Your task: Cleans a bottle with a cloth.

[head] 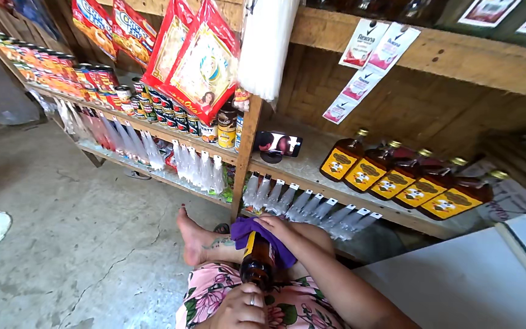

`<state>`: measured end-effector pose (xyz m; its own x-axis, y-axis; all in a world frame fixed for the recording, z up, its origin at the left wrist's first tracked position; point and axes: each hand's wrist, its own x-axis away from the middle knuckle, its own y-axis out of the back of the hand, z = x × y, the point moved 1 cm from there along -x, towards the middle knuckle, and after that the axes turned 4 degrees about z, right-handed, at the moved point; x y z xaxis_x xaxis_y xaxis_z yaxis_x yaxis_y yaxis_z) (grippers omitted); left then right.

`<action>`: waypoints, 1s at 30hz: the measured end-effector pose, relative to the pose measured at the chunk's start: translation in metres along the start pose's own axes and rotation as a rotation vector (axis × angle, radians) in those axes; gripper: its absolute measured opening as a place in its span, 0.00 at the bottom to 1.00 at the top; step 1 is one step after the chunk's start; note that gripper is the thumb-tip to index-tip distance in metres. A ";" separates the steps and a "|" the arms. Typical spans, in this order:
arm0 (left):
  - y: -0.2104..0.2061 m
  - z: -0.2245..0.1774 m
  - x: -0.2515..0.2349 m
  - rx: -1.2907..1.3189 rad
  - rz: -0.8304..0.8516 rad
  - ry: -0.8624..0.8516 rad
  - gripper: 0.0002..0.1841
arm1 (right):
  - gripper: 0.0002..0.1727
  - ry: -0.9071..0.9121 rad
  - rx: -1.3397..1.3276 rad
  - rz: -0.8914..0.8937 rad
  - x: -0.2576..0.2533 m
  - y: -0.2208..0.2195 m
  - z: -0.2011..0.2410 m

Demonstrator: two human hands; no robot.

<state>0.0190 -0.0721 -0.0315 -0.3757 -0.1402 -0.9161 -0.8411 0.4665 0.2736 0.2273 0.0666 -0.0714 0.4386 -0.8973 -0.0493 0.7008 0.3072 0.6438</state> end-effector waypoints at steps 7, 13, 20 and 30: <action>0.000 0.000 0.001 -0.003 0.003 0.000 0.22 | 0.21 0.026 -0.008 -0.036 0.000 -0.002 -0.002; 0.000 -0.001 0.000 -0.002 0.003 -0.003 0.21 | 0.22 -0.031 -0.020 0.011 0.001 0.002 0.005; 0.000 -0.001 0.001 0.001 0.007 -0.004 0.21 | 0.22 -0.035 -0.005 0.007 0.001 0.002 0.004; -0.001 -0.001 0.002 -0.001 0.015 -0.005 0.21 | 0.23 -0.153 0.029 0.018 0.004 0.004 0.008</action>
<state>0.0186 -0.0738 -0.0330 -0.3860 -0.1288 -0.9135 -0.8359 0.4676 0.2873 0.2274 0.0621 -0.0629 0.3588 -0.9302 0.0777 0.6758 0.3163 0.6657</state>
